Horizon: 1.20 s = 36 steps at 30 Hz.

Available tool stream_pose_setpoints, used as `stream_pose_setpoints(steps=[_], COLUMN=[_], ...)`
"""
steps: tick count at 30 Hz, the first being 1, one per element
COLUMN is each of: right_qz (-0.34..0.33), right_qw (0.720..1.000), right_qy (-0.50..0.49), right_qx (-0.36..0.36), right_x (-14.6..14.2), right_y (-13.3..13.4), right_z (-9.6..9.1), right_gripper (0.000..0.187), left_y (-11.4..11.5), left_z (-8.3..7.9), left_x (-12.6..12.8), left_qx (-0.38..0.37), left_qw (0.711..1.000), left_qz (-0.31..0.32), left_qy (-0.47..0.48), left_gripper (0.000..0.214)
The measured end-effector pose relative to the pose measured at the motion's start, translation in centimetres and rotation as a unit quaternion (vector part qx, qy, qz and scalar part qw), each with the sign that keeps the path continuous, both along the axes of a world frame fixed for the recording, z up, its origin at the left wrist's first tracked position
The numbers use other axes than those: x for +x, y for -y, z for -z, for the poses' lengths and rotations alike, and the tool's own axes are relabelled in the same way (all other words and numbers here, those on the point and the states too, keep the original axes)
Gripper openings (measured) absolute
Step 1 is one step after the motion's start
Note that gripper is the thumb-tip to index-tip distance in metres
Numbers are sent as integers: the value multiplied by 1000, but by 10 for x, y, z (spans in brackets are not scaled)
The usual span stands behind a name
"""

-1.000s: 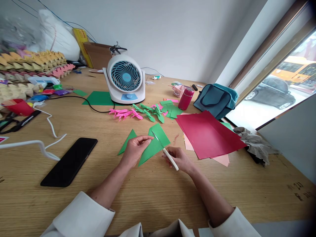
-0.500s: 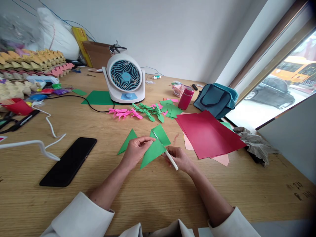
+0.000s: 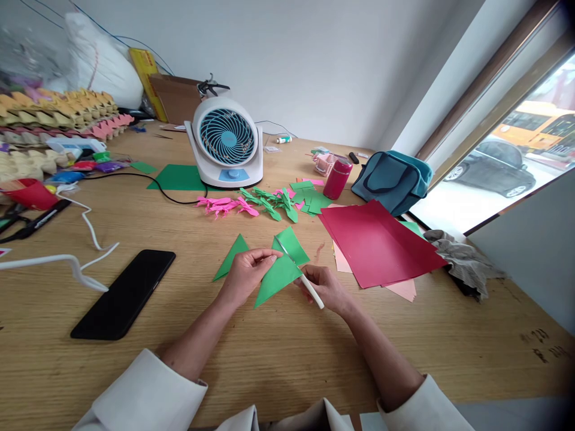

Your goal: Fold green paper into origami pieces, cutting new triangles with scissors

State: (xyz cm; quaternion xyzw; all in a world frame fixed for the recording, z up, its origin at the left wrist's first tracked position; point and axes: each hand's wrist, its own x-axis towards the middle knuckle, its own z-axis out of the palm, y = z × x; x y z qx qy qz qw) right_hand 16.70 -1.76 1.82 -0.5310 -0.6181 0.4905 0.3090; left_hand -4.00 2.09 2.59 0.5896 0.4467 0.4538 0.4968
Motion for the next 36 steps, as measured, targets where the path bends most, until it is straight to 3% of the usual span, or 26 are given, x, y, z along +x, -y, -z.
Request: stream_pose_setpoints(steps=[19,27,30,34,36], right_qz=[20,89,155,196,225], right_qw=[1000,992,959,883,848], right_qy=[5,59,194,385,446], right_qx=[-15,69,137,184,175], right_x=[-1,11,26,58,75], right_y=[-3,-9,-14,-22,-26], right_z=[2,7,5,4,3], right_gripper=[43,42,35,22,23], left_y=[-2,-2,-2,-4,-5], left_z=[4,2,2,3,5], left_x=[1,2,2,1,1], left_qx=[-32,-28,-21,-25,-35], left_qw=[999,999,1000,1000,999], left_qz=[-6,7,7,5,8], left_qy=[12,22,22,12,11], left_gripper=[31,29,28,29,30])
